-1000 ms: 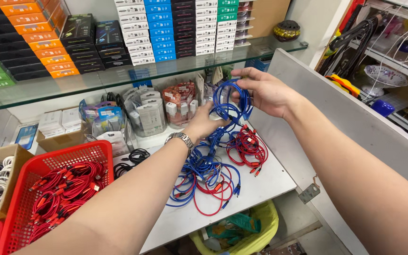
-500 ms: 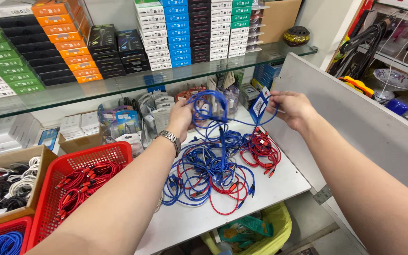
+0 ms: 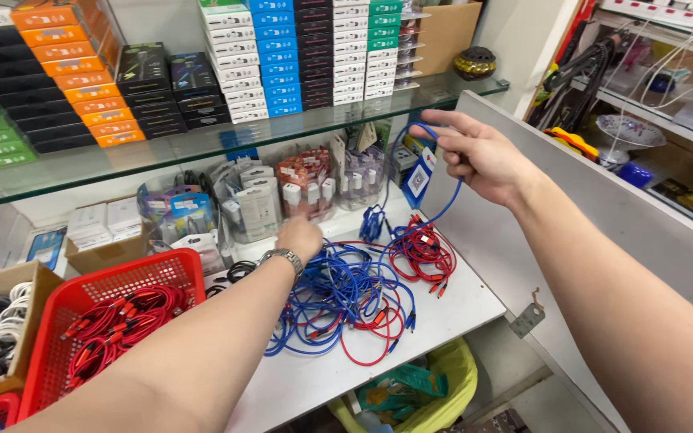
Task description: The person untangles and coils various colored USB cables, then places them into red baskets. The person handles blue, red, and white cables, separating them from a pile on the counter and organizing them by color.
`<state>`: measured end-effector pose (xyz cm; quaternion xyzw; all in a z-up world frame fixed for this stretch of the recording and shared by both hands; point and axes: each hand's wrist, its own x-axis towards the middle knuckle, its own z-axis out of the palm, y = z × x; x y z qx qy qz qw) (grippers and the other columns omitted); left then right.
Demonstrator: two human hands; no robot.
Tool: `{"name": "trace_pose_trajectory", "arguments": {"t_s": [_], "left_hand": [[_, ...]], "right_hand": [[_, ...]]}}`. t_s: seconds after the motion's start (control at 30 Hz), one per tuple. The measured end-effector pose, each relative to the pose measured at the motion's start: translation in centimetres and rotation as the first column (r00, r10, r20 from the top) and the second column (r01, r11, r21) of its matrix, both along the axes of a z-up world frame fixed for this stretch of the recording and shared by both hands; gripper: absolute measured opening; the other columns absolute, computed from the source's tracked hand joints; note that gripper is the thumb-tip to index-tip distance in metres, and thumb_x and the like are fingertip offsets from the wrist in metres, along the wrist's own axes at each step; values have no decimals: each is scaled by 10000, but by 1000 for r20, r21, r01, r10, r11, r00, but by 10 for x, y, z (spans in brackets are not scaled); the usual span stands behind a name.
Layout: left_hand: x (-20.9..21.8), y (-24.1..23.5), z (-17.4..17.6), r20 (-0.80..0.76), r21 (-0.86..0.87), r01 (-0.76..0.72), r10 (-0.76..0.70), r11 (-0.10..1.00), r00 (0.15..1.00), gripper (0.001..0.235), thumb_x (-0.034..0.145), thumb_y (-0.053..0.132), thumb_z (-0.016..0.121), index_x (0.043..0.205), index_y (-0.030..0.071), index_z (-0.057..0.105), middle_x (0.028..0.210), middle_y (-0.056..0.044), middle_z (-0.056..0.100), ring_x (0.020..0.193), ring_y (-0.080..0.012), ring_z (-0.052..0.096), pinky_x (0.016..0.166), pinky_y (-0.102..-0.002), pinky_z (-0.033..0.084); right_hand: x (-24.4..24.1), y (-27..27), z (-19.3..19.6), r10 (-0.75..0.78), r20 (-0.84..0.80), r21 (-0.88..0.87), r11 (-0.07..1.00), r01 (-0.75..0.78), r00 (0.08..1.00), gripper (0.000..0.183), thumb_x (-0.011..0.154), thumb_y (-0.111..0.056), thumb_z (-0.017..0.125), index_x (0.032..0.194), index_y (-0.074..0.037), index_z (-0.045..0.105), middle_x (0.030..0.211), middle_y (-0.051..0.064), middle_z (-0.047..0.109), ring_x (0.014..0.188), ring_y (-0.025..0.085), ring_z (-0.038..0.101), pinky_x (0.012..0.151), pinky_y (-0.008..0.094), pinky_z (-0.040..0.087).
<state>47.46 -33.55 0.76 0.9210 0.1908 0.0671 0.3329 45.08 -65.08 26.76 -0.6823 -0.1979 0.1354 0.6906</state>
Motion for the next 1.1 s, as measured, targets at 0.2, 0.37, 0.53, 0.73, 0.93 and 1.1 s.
{"name": "trace_pose_trajectory", "arguments": {"t_s": [0.2,0.37,0.53,0.73,0.93,1.1], "left_hand": [[55,-103,29,392,-9,381,-347,924,852,858,758,364,892,1455,45,508,1351,-386,494,1303,-513,446,1028,-502,415],[66,-101,24,-188,-546,219,-373,809,908,365,939,276,627,1261,108,661,1402,-164,624,1129,-345,638,857,-584,585],[61,-57,50,141,-859,188,-133,476,981,235,1059,275,476,1152,126,632,1116,-155,635,894,-308,664,725,-457,611],[38,-15,111,389,-836,372,-43,403,920,221,1059,268,459,1136,104,586,1012,-82,701,804,-251,694,741,-412,620],[-12,-9,92,285,-837,327,-161,438,945,241,1030,191,501,1194,91,645,1095,-77,709,838,-183,697,758,-381,624],[-5,-34,93,360,-685,411,-211,601,909,230,1029,153,542,1212,70,654,1056,-70,659,891,-159,657,746,-393,634]], "right_hand": [[-18,-16,30,154,56,32,987,-156,986,484,988,-31,533,1466,-108,527,1390,19,663,609,23,332,531,165,331],[-11,-60,19,-152,166,86,987,139,974,452,997,-47,532,1446,-101,557,1346,32,699,750,34,515,663,187,432],[5,-56,-44,-114,147,-246,958,148,983,386,974,-24,572,1343,-88,664,1166,73,691,923,70,613,861,257,499],[28,-15,-68,-178,503,-487,750,447,846,278,981,-56,549,1142,-133,762,1115,66,784,1019,163,720,921,276,518],[53,14,-83,278,454,-868,353,349,846,476,896,0,537,1205,-253,797,1297,137,686,1201,309,628,1049,357,465],[47,47,-121,280,36,-710,683,-172,959,535,847,-32,555,1349,-184,657,1344,61,712,1269,212,612,1080,356,430]]}}
